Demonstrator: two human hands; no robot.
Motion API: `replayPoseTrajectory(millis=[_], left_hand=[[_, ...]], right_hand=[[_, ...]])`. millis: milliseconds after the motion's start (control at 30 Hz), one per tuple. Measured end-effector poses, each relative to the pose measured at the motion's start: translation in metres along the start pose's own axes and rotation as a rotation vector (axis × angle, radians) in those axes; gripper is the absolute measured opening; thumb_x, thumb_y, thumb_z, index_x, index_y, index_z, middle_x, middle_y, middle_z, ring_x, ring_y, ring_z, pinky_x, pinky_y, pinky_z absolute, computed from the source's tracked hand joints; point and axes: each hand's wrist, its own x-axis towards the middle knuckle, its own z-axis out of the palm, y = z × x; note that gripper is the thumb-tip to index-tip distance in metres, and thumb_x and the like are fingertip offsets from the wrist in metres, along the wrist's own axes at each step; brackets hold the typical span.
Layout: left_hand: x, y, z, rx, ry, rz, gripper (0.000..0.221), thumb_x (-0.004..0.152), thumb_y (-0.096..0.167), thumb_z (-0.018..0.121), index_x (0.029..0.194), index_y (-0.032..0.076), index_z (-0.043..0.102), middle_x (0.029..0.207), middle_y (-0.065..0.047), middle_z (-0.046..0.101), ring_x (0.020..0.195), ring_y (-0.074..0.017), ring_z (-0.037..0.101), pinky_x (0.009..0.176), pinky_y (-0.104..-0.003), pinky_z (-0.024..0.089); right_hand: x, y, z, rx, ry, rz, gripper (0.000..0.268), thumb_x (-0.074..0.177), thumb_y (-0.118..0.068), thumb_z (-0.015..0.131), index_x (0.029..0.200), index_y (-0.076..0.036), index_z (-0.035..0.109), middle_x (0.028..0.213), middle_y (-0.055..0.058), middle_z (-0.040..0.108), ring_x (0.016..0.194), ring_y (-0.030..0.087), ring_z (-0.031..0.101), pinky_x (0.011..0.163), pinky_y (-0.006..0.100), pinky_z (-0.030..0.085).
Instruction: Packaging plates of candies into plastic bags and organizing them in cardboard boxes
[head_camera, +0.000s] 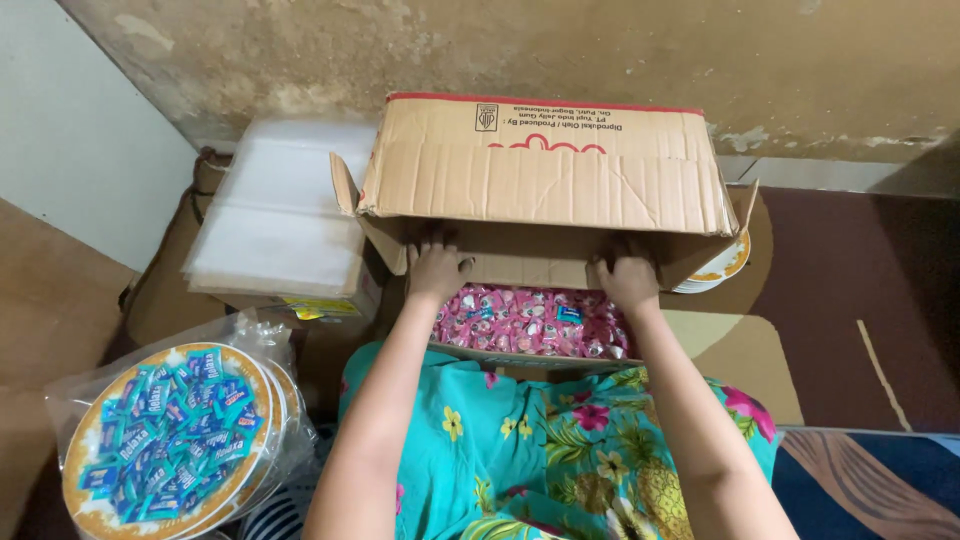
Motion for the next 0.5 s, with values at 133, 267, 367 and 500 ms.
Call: replayPoseTrajectory(millis=[133,267,367,500], left_hand=[[-0.008,-0.024,0.028,0.038,0.079,0.069,0.056,0.094,0.048,0.055,0.131,0.006,0.062,0.139,-0.020,0.057,0.137,-0.0374,0.046,0.121,-0.059,0.019],[-0.031,-0.043,0.035,0.059,0.375,0.222,0.044,0.087,0.035,0.066,0.122,0.010,0.069,0.122,-0.012,0.065,0.128,-0.0294,0.054,0.118,-0.048,0.029],[-0.045,-0.054,0.029,-0.084,0.631,0.287,0.026,0.085,0.021,0.067,0.110,0.015,0.073,0.106,-0.003,0.067,0.109,-0.0233,0.063,0.102,-0.038,0.044],[-0.071,-0.061,-0.004,-0.297,1.013,0.157,0.010,0.089,0.007,0.064,0.086,0.017,0.064,0.078,0.000,0.056,0.077,-0.0231,0.065,0.070,-0.033,0.053]], right_hand=[[-0.016,0.036,0.037,0.025,0.067,-0.049,0.057,0.091,-0.049,0.060,0.105,0.004,0.075,0.098,0.028,0.070,0.104,0.045,0.068,0.091,0.051,0.055],[-0.051,0.056,0.038,0.144,0.286,-0.208,0.032,0.089,-0.029,0.070,0.107,-0.003,0.074,0.108,0.017,0.066,0.116,0.037,0.063,0.099,0.044,0.052],[-0.085,0.060,0.013,0.342,0.402,-0.255,0.018,0.091,-0.019,0.073,0.103,-0.006,0.077,0.108,0.013,0.071,0.112,0.033,0.067,0.097,0.041,0.054],[-0.123,0.075,-0.013,0.674,0.434,-0.037,0.009,0.103,-0.013,0.068,0.106,-0.012,0.076,0.102,0.011,0.075,0.103,0.030,0.072,0.090,0.042,0.058]])
